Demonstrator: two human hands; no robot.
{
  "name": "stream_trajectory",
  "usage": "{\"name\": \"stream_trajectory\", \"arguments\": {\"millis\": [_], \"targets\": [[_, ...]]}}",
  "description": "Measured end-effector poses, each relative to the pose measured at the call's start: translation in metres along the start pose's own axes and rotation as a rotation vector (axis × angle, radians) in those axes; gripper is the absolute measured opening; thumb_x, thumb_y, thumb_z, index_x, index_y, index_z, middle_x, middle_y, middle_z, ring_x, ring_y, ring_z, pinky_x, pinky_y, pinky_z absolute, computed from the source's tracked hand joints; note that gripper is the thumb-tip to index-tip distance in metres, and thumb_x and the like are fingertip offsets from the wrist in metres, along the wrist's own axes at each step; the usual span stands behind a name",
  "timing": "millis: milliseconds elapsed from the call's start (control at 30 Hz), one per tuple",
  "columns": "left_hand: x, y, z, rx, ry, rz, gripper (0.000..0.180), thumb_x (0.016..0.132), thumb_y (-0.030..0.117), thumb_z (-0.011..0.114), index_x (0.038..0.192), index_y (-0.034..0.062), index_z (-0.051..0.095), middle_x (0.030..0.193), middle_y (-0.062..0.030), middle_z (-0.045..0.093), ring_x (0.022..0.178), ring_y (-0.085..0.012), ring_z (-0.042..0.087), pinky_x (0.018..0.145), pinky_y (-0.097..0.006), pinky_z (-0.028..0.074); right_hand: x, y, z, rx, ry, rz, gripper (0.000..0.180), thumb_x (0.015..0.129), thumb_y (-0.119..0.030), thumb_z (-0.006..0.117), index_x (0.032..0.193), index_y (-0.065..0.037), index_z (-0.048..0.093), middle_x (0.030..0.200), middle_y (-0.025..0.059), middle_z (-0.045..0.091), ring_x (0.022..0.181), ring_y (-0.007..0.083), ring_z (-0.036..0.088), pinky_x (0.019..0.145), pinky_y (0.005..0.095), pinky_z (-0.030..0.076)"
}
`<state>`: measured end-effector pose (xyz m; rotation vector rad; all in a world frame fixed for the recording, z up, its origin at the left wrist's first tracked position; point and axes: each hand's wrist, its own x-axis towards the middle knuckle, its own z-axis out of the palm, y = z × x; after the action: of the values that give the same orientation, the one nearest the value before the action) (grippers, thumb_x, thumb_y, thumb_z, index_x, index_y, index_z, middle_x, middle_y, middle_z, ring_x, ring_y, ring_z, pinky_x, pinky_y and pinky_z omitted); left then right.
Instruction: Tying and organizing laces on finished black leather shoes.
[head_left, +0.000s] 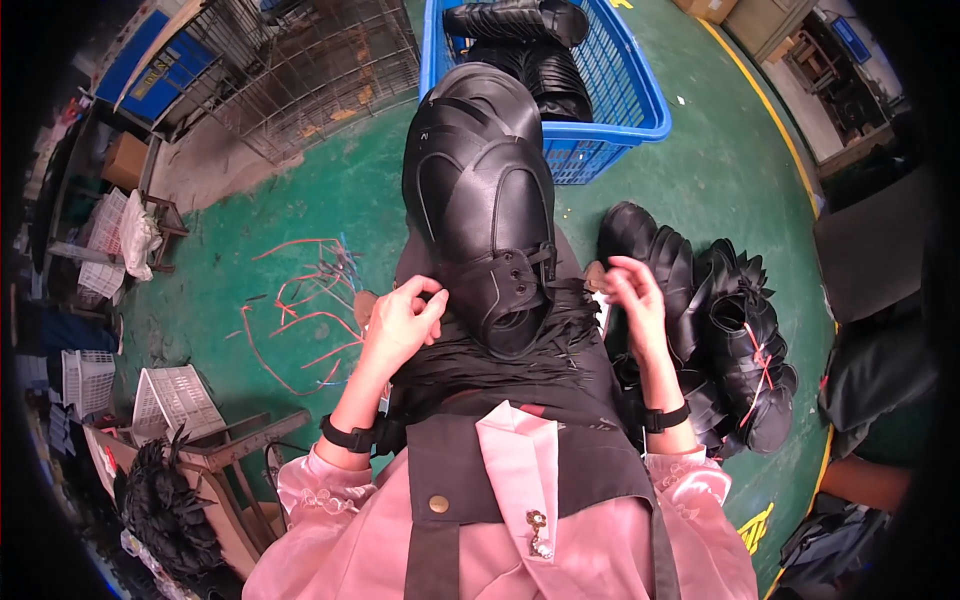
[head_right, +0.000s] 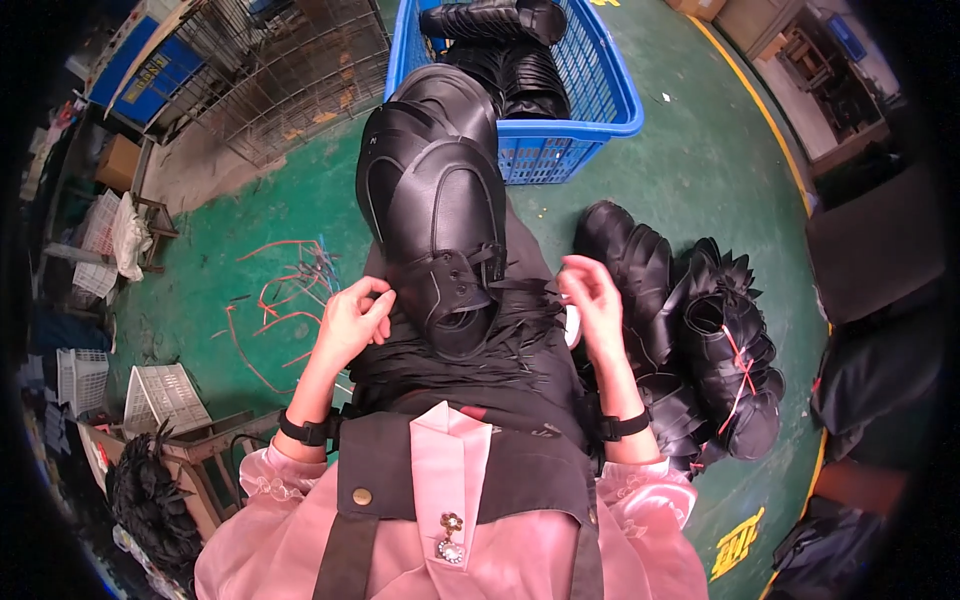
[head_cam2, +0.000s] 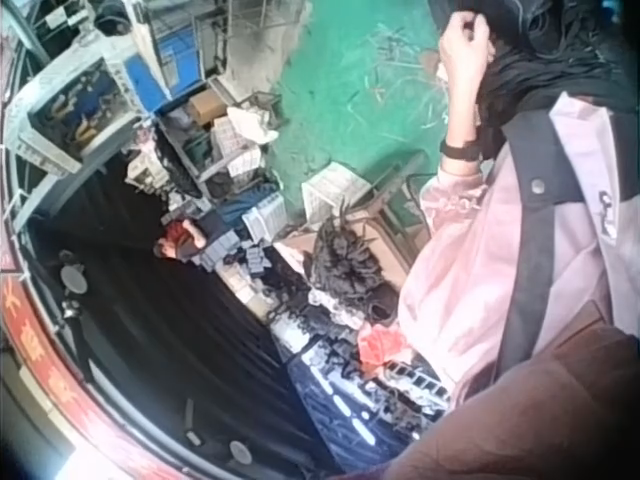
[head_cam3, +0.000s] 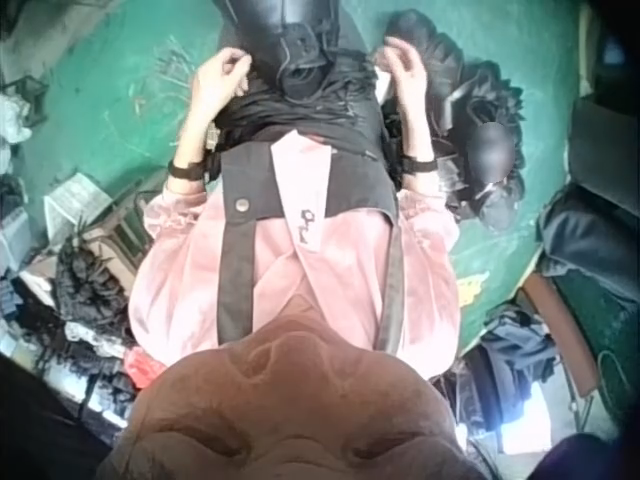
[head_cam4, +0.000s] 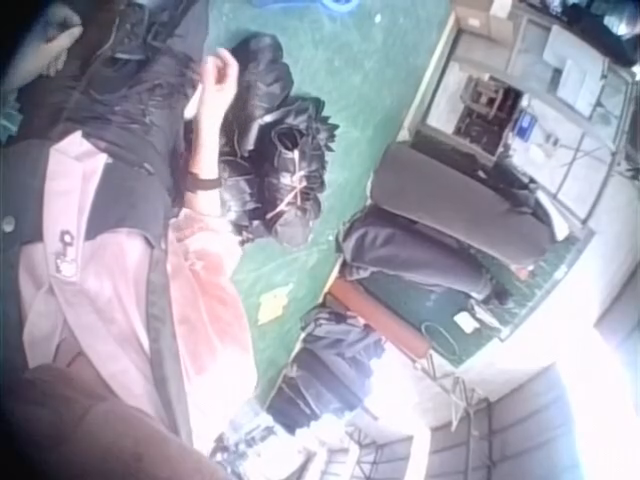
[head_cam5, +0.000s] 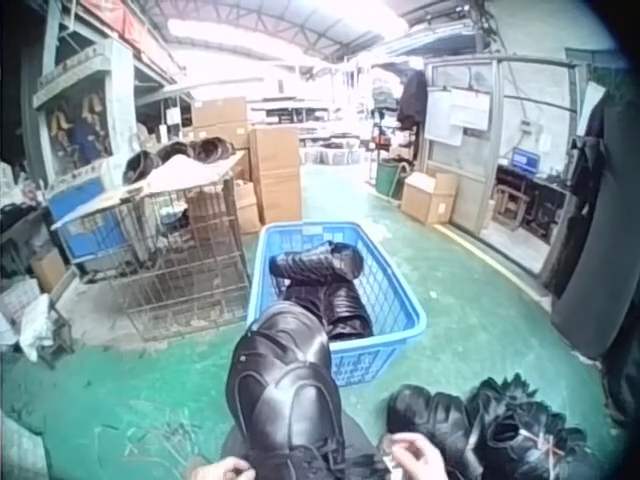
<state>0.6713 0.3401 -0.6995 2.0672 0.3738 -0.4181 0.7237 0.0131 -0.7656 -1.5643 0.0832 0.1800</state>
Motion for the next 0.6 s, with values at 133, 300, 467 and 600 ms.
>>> {"name": "stream_trajectory", "arguments": {"millis": [133, 300, 467, 600], "targets": [[0.012, -0.033, -0.002, -0.589, -0.021, 0.070, 0.019, 0.096, 0.021, 0.056, 0.092, 0.0031, 0.060, 0.087, -0.0096, 0.070, 0.072, -0.0151, 0.067, 0.058, -0.024, 0.049, -0.007, -0.037, 0.059, -0.433, -0.253, -0.303, 0.062, 0.072, -0.021, 0.080, 0.125, -0.005, 0.050, 0.117, 0.0073, 0.055, 0.106, 0.0199, 0.055, 0.083, 0.0310, 0.050], [0.018, -0.036, -0.024, -1.250, 0.217, 0.332, 0.011, 0.094, 0.010, 0.056, 0.101, 0.0030, 0.061, 0.106, -0.0147, 0.065, 0.098, -0.0220, 0.065, 0.072, -0.029, 0.057, -0.003, -0.045, 0.077, -0.581, -0.157, -0.425, 0.043, 0.074, -0.015, 0.077, 0.111, -0.005, 0.057, 0.108, 0.0074, 0.057, 0.095, 0.0196, 0.060, 0.074, 0.0294, 0.053], [0.017, -0.026, -0.059, -1.693, 0.175, 0.555, 0.019, 0.096, 0.008, 0.052, 0.113, 0.0011, 0.056, 0.110, -0.0105, 0.059, 0.102, -0.0166, 0.059, 0.076, -0.026, 0.055, -0.004, -0.053, 0.075, -0.548, -0.071, -0.584, 0.022, 0.074, -0.005, 0.072, 0.094, -0.003, 0.063, 0.094, 0.0073, 0.063, 0.080, 0.0178, 0.063, 0.066, 0.0270, 0.053], [0.013, -0.022, -0.099, -1.697, 0.268, 0.695, 0.022, 0.096, 0.007, 0.052, 0.117, 0.0015, 0.054, 0.106, -0.0098, 0.059, 0.084, -0.0133, 0.059, 0.066, -0.023, 0.053, -0.004, -0.069, 0.070, -0.508, 0.014, -0.613, 0.018, 0.073, 0.001, 0.067, 0.090, -0.002, 0.061, 0.090, 0.0094, 0.063, 0.074, 0.0202, 0.061, 0.064, 0.0283, 0.050]]}}
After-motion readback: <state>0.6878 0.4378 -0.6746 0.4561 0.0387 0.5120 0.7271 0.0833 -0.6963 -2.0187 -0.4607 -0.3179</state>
